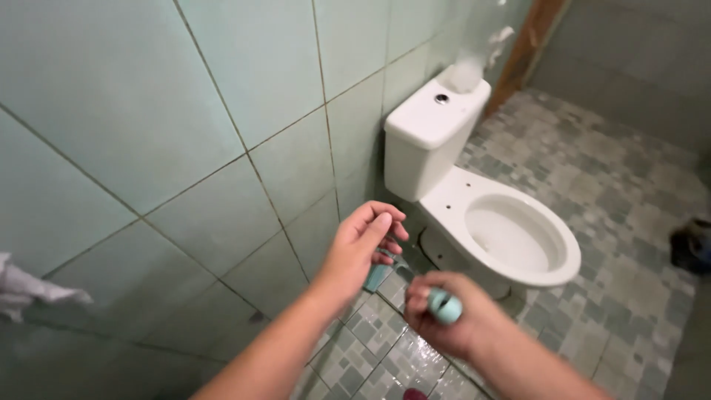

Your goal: The person cleans the bathroom floor by wiping the tiles with a mop, scooping water from a bucket using a cup, and pouring it onto the floor.

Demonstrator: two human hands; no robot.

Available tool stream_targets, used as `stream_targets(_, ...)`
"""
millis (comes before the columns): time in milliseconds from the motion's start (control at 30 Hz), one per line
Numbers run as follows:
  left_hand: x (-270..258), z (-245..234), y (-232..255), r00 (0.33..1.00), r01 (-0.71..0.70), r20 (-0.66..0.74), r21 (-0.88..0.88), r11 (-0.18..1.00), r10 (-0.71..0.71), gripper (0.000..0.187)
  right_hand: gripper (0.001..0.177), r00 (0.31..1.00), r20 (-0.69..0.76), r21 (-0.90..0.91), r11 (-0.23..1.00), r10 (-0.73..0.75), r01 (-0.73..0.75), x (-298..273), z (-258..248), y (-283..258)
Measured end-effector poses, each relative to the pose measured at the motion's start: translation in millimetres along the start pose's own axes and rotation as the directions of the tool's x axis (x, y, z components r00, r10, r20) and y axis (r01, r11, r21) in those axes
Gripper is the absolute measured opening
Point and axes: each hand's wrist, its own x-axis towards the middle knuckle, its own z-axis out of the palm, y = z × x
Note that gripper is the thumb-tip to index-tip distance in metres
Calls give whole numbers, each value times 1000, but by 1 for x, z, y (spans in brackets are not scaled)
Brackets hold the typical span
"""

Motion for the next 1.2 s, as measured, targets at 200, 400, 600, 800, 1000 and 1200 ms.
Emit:
stream_targets(200, -51, -48, -2, 973, 144, 180, -2, 990, -142, 39, 10, 977, -11, 2, 978, -211, 211, 109, -41, 74)
stream_targets(400, -121, -124, 1, 914, 284, 308, -20, 959, -264, 38, 10, 978, 19, 122, 971, -207, 204, 225, -86, 56)
stream_targets(600, -161, -153, -1, 888, 363, 311, -18, 931, -340, 25, 16, 991, -6, 235, 963, -132, 129, 192, -114, 167)
stream_targets(800, -155, -165, -10, 886, 361, 310, 7, 933, -345, 20, 8, 992, -5, 299, 947, -123, 118, 128, -90, 193)
stream_targets(1000, -146, -166, -15, 904, 336, 294, -35, 941, -311, 30, 37, 963, 138, 60, 973, -230, 224, 239, -104, 76)
stream_targets(1200, -154, -179, -26, 850, 458, 320, -54, 887, -419, 22, 42, 977, -15, 189, 959, -214, 213, 245, -123, 165)
